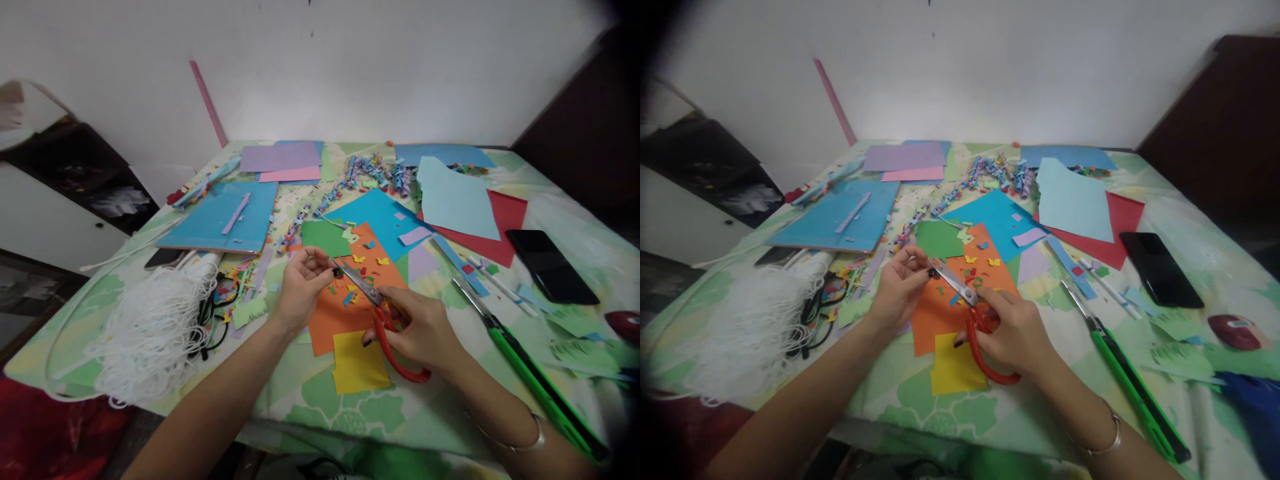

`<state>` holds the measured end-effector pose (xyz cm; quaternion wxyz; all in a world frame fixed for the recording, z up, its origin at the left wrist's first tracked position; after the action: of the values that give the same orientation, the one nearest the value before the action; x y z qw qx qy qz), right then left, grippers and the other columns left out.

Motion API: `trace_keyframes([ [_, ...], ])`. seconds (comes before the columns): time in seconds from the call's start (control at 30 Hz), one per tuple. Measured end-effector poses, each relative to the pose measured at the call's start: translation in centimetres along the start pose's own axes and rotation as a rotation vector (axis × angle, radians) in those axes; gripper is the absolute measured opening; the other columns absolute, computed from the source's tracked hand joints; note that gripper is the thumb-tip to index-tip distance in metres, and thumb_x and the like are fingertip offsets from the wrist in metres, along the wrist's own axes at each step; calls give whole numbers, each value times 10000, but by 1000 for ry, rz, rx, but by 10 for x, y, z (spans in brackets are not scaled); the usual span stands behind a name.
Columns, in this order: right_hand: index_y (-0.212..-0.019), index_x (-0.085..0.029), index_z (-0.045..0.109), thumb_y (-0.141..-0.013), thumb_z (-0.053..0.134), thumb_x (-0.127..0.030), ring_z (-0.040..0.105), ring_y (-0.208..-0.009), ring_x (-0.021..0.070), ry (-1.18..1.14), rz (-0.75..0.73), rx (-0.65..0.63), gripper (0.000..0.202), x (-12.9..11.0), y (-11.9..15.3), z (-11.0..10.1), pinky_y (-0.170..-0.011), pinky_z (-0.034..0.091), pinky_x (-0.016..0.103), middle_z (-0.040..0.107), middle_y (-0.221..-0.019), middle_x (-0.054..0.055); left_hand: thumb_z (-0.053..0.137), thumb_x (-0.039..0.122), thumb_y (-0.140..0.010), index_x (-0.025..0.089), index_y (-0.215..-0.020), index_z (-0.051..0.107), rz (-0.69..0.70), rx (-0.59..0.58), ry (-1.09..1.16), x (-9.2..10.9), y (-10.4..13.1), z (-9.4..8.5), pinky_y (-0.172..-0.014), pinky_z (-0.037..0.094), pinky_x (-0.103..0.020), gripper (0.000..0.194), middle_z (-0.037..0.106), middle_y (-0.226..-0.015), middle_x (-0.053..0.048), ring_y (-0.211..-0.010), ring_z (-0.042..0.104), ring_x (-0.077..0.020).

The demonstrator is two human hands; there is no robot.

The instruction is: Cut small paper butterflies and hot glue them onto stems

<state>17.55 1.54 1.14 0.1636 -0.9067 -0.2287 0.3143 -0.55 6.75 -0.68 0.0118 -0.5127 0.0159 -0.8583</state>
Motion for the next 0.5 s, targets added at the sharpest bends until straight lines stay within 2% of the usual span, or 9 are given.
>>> trace_keyframes([
  [0.33, -987, -125, 652, -654, 750, -442, 545, -540, 126, 30, -47, 46, 470, -4, 0, -1, -500, 403, 234, 650, -708, 41, 754, 109, -601, 164, -806, 544, -27, -9, 28, -2, 2, 3, -691, 467, -212, 299, 598, -733, 26, -691, 578, -82],
  [0.5, -958, -128, 659, -670, 728, -356, 541, -525, 120, 30, -74, 58, 374, -5, 1, -2, -490, 400, 231, 663, -716, 44, 744, 91, -612, 161, -814, 547, -26, -6, 39, -4, 2, 3, -692, 466, -212, 291, 605, -738, 21, -695, 577, -83],
])
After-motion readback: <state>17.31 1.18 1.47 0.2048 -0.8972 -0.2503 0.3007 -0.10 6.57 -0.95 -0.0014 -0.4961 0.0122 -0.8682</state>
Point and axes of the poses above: each hand's wrist, its own y-axis away from the middle knuckle, its own z-axis out of the palm, x = y × z, the point moved 6 cm from there along -y, towards the middle knuckle
